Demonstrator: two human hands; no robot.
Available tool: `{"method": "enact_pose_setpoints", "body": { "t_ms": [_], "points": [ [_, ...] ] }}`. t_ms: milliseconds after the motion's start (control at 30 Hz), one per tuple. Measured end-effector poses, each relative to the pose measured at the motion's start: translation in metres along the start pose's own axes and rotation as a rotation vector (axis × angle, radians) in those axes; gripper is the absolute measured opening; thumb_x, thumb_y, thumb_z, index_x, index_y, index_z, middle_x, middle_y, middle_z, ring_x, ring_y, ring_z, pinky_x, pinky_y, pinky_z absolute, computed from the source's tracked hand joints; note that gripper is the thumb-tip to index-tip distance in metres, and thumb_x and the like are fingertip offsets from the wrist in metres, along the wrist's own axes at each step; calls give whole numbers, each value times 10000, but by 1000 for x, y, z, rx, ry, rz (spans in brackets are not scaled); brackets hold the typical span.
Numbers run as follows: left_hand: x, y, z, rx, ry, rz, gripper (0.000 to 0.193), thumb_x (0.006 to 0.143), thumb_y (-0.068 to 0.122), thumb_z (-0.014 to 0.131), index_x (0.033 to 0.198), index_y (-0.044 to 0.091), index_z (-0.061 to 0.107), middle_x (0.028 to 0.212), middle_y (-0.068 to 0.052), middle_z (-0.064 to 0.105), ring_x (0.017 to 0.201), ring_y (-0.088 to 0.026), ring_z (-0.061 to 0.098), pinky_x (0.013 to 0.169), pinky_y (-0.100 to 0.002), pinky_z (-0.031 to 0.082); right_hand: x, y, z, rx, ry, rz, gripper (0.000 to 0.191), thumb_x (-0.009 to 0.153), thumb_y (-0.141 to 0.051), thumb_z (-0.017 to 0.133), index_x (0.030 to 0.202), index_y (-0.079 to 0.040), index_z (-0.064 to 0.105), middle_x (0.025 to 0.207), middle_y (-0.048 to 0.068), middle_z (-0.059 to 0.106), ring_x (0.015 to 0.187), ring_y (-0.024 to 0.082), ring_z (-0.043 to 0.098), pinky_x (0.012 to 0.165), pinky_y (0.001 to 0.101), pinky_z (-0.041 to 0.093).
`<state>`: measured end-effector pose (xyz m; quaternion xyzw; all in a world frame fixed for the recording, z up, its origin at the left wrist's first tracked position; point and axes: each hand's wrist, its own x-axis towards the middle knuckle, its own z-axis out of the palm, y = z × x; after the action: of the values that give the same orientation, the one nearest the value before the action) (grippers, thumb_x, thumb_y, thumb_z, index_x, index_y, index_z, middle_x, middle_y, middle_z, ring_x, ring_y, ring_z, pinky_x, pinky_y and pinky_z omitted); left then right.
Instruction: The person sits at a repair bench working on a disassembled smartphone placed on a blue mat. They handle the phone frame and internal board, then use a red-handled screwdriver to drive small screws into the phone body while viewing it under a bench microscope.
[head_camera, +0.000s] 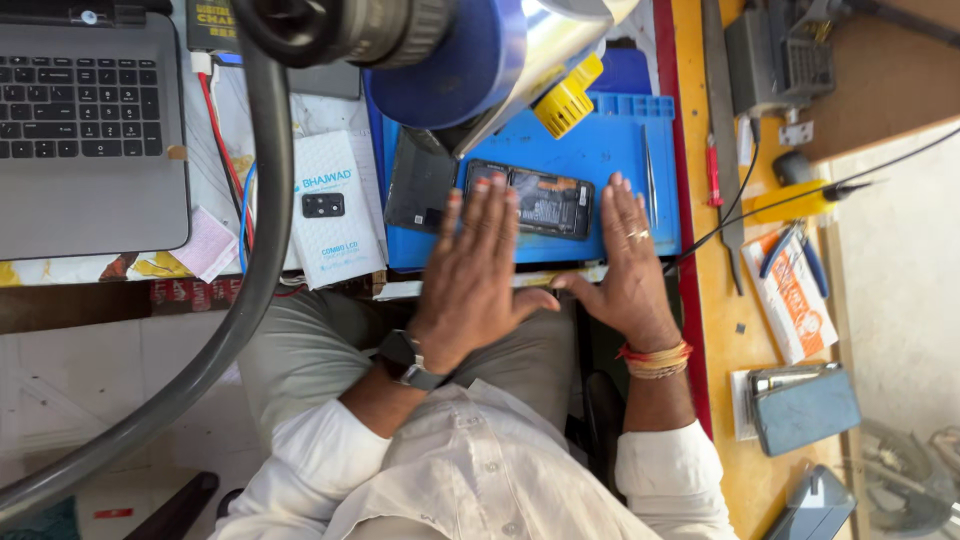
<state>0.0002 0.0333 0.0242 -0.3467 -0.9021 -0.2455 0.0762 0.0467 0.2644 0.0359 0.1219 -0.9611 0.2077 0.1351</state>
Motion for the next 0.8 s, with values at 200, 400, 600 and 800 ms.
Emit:
{"method": "enact_pose_setpoints", "body": {
  "t_ms": [200,400,600,800],
  "points": [
    [-19,-26,-10,88,-32,-43,1172,891,827,350,1569,-126,273,1659,-304,268,1574,-388,195,1285,-549,100,-5,-3,7,81,59,64,1087,876,-581,746,1613,69,280,1681,300,294,1589,451,286,1322,529,240],
    [-14,-15,-6,127,-26,9,1150,898,847,341,1555,-97,368,1665,-249,302,1579,-340,198,1292,-536,97,4,-31,10,-45,-1,-33,970,883,-571,713,1562,36,378,1634,245,356,1554,421,299,1287,577,190],
    [0,-14,-3,146,-58,54,1137,865,862,340,1532,-57,399,1653,-209,328,1564,-319,219,1272,-552,91,21,-51,12,-204,-126,-93,713,985,-334,623,1584,-5,419,1670,175,386,1576,366,305,1308,536,155],
    [19,-10,-1,78,-72,73,1164,845,849,394,1567,-63,344,1640,-241,315,1553,-348,248,1270,-555,90,37,-41,20,-164,-109,-106,840,962,-511,548,1543,68,362,1629,250,331,1525,388,298,1263,543,155]
  ]
}}
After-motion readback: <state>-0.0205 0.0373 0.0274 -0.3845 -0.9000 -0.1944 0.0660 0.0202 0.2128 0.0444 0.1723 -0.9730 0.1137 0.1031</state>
